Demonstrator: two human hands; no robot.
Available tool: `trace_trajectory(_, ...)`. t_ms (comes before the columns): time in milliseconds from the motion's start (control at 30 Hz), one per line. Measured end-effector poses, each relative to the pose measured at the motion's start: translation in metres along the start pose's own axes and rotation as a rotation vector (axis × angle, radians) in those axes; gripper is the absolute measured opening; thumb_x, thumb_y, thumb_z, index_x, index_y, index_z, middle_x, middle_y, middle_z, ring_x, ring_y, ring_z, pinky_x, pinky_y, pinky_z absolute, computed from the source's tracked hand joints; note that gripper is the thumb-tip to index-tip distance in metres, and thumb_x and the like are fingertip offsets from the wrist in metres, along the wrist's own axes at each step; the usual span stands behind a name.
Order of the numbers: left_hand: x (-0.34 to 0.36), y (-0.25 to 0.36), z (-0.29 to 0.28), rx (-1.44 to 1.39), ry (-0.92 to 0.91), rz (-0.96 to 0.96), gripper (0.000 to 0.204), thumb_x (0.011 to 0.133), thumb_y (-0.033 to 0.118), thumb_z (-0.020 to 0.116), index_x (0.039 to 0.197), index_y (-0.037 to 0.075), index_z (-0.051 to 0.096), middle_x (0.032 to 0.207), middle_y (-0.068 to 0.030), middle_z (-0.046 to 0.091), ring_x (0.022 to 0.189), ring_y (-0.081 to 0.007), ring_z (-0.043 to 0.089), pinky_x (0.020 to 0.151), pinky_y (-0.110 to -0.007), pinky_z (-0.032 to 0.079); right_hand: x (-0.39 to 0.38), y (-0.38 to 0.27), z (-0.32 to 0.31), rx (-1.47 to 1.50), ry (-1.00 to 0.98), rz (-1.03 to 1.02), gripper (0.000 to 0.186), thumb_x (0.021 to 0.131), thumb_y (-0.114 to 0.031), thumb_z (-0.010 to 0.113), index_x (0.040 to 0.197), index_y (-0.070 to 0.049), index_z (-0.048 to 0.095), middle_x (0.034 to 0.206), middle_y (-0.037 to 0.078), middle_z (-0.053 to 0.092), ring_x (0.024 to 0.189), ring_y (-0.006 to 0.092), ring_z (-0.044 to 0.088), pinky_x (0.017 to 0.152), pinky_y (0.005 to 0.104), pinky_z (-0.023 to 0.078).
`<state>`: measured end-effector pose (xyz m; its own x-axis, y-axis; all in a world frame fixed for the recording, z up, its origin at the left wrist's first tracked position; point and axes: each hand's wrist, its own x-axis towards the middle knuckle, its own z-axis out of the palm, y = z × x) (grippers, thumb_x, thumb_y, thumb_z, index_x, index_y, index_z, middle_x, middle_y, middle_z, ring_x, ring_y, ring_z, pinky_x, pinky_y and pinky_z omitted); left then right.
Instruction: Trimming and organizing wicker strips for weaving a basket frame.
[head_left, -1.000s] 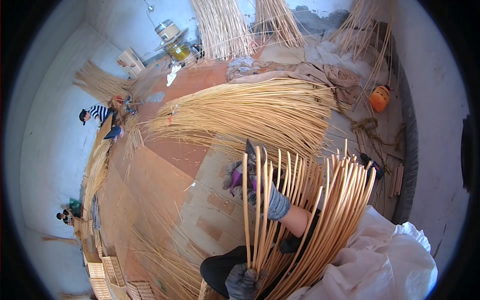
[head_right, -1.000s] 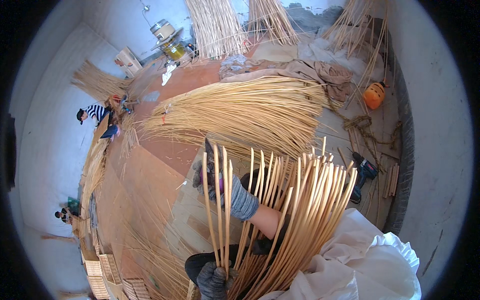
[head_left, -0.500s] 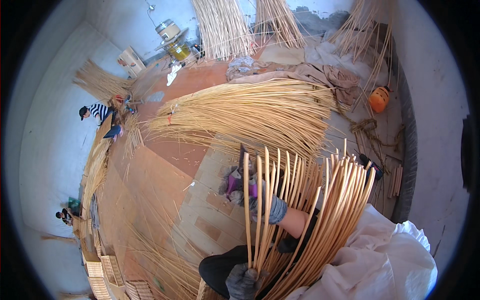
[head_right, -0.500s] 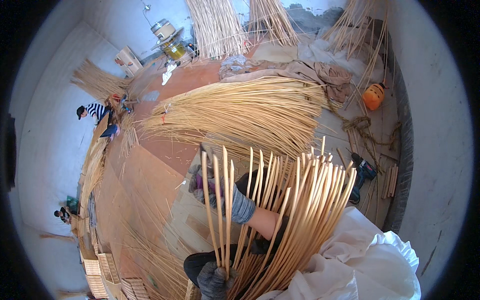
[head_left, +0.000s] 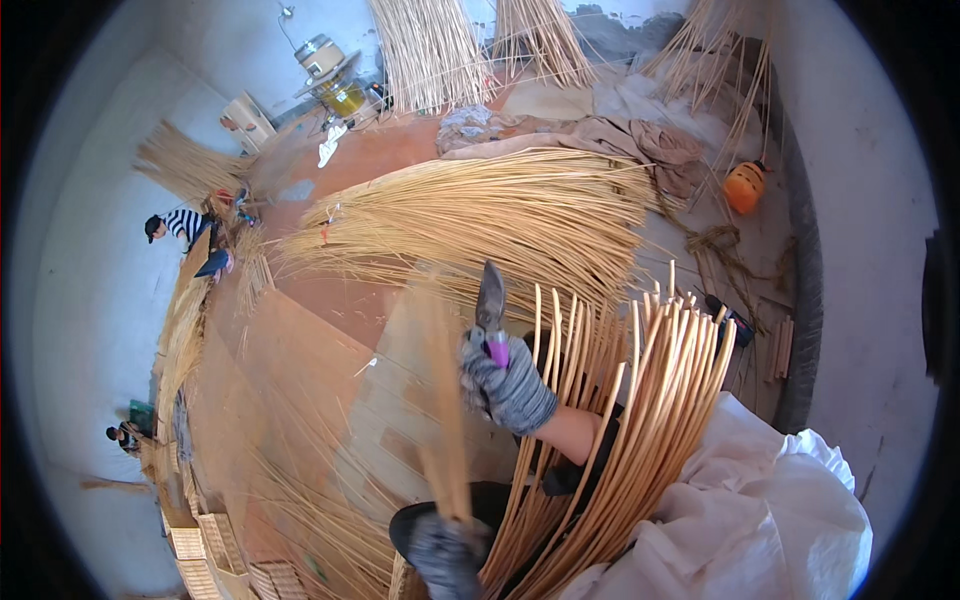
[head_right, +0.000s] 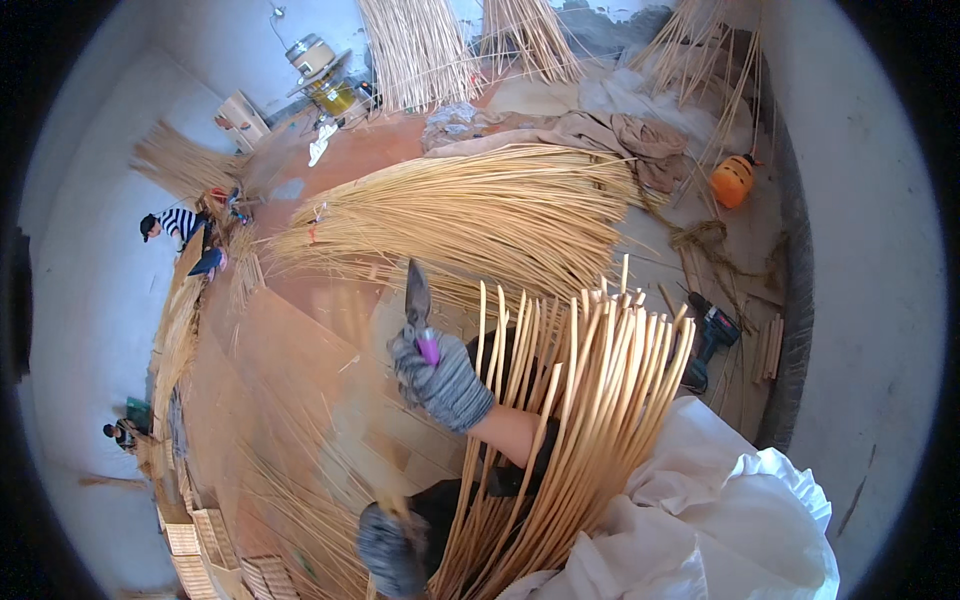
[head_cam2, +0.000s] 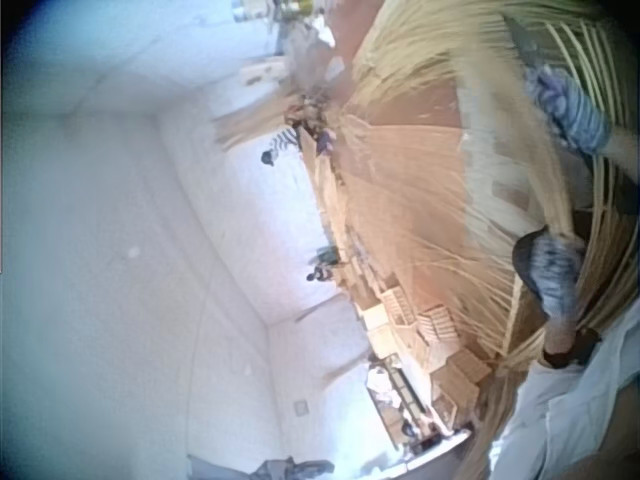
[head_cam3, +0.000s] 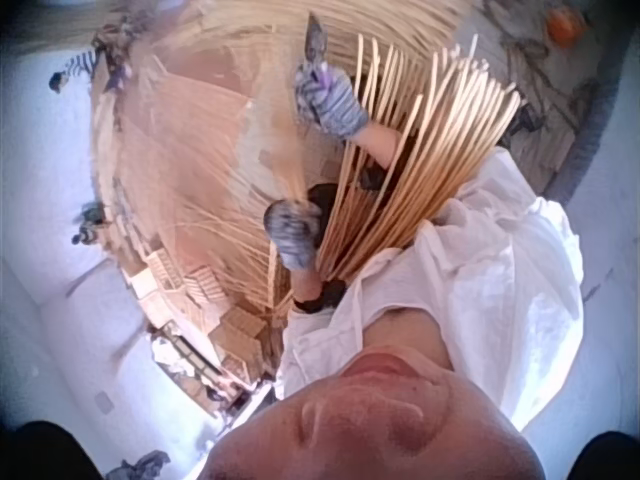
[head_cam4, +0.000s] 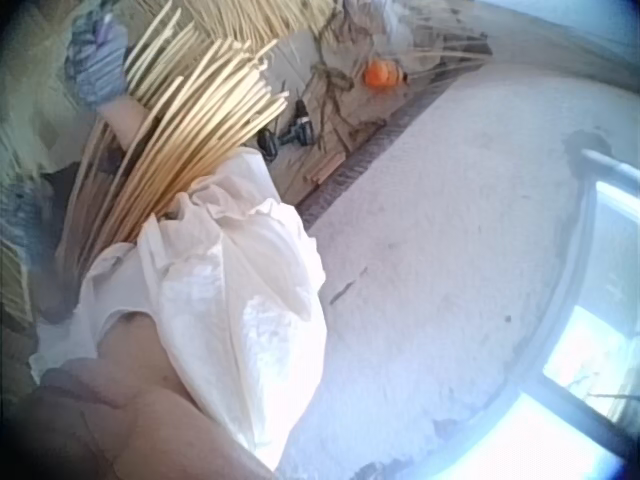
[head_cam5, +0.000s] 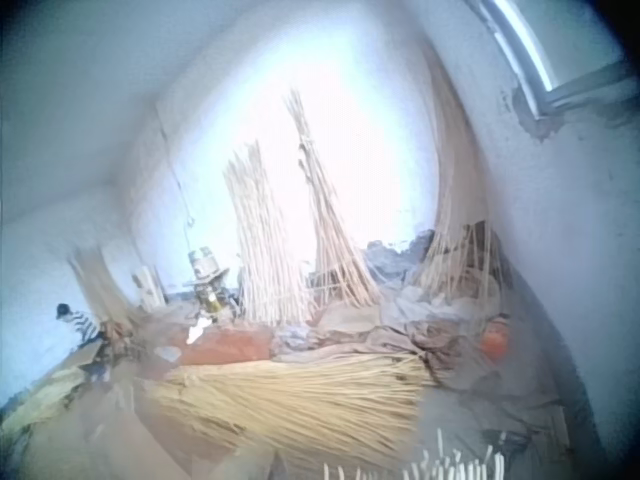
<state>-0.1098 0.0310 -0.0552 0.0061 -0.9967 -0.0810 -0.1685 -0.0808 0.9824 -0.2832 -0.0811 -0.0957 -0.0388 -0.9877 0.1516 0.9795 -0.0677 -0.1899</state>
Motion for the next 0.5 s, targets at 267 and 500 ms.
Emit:
trace_trajectory(267,0.003,-0.03,0.034,0.514,-0.152,0.409,0.026,0.078,0.025,0.052,0.09,0.002,0.053,0.077,-0.0109,0.055,0.071,-0.0263,0.053,0.063,-0.033,0.043,0.0,-0.002,0.033,-0.144,0.056,0.237,0.015,0.079,-0.018,0.053,0.086,-0.007,0.046,0.073,0.006,0.054,0.065,0.0207,0.056,0.055,0.0325,0.047)
trace_trajectory(500,-0.033,-0.012,0.019,0.895,-0.755,-0.025,0.027,0.075,0.022,0.057,0.086,-0.003,0.057,0.075,-0.0107,0.06,0.067,-0.0209,0.054,0.063,-0.031,0.043,0.012,0.01,-0.007,-0.072,0.151,0.206,0.014,0.078,-0.015,0.054,0.087,-0.007,0.046,0.074,0.007,0.054,0.066,0.0196,0.055,0.059,0.0333,0.047)
